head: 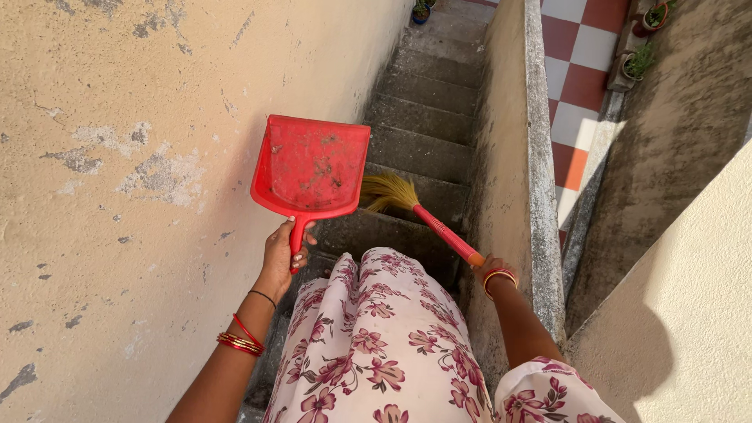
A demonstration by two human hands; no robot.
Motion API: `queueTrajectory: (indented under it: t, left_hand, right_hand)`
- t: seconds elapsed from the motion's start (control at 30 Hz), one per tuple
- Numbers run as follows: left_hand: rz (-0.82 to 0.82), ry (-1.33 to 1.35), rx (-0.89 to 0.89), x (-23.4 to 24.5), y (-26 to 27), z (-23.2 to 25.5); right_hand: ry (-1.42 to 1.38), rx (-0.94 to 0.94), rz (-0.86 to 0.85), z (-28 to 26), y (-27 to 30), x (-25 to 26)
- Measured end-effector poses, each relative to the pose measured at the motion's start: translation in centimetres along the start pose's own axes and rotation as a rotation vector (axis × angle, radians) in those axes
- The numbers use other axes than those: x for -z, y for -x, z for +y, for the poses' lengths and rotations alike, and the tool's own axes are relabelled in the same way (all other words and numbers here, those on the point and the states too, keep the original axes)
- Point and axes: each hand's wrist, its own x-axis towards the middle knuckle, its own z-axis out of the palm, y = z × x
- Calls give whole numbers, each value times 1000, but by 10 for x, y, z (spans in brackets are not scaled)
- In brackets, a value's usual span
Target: The person sweeps debris from concrete stairs into a red dustpan using a broom.
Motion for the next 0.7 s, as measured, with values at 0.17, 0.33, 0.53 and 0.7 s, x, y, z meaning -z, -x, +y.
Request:
queueTrajectory:
  t: [0.17,0.33,0.53,0.7]
  left_hand:
    - [7,14,13,1,-4,-2]
    - [15,21,12,-5,-8,-6]
    - [8,0,25,-16,-4,-7]
    - [2,-11,16,-21,-4,-6]
  right_hand:
    - [40,149,30,45,20,-10]
    - [188,183,-34,57,17,-2]
    - [289,218,9,-4,-2,-10]
    - [-133,29,-40,-24,1,-24]
